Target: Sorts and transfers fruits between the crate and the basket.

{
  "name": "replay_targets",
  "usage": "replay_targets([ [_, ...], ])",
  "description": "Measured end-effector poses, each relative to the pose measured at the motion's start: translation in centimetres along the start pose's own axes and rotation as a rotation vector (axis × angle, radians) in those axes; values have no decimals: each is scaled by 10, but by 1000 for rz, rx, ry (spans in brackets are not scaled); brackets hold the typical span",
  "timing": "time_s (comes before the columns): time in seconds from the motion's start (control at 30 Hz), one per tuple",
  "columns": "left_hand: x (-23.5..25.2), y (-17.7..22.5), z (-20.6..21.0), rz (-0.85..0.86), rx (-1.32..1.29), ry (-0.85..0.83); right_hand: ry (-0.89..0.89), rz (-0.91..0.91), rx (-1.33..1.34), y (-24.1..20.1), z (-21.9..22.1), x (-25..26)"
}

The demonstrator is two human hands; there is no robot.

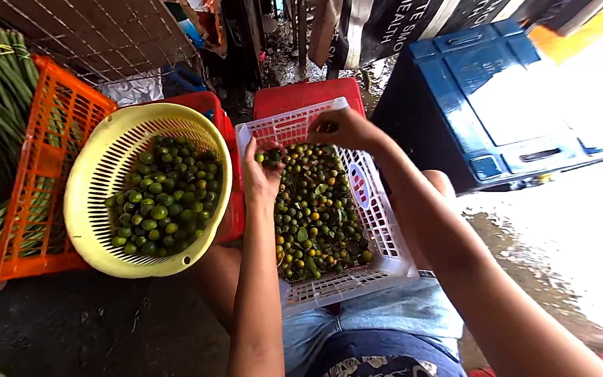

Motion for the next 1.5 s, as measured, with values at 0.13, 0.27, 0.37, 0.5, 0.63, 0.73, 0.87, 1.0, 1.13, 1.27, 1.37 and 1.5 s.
replay_targets([
  [0.13, -15, -5, 3, -40, 14, -61, 425, 234, 209, 47, -52, -39],
  [0.27, -6, -13, 5, -72, 153, 43, 444, 518, 26, 132, -38, -64],
  [0.37, -5, -16, 10, -87, 165, 143, 302, 621, -71, 153, -15, -69],
  [0.5, -8, -16, 16, -87, 108, 208, 191, 597, -101, 157, -11, -63],
  [0.63, -13, -17, 17, -139, -124, 127, 578, 374, 567, 125, -24, -72],
  [0.73, -22, -14, 21, -173, -277, -37, 593, 191, 1586, 69, -36, -78],
  [0.87, -43, -14, 42, -235, -225, -281, 547, 110, 1783, 2, -33, -83],
  [1.0, -82, -5, 72, -329, -252, -313, 576, 46, 1338, -66, -4, -68],
  [1.13, -112, 4, 82, -153, -358, -193, 455, -293, 21, -107, 50, -54],
  [1.27, -111, 37, 57, 20, -406, -183, 377, -480, -278, -150, 54, -23],
  [1.37, -103, 91, 43, 17, -502, 44, 470, -548, -197, -170, 32, -4],
  [1.5, -121, 154, -16, 369, -248, 276, 144, -227, -306, -116, 27, 10],
])
Point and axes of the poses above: each hand's wrist, its own x-axis towards the middle knuckle, its own z-axis out of the palm, y = z × x, the point moved 1 cm from there along x, towards the middle knuckle, and after that the axes turned 3 degrees about -y, right-handed, at the moved point
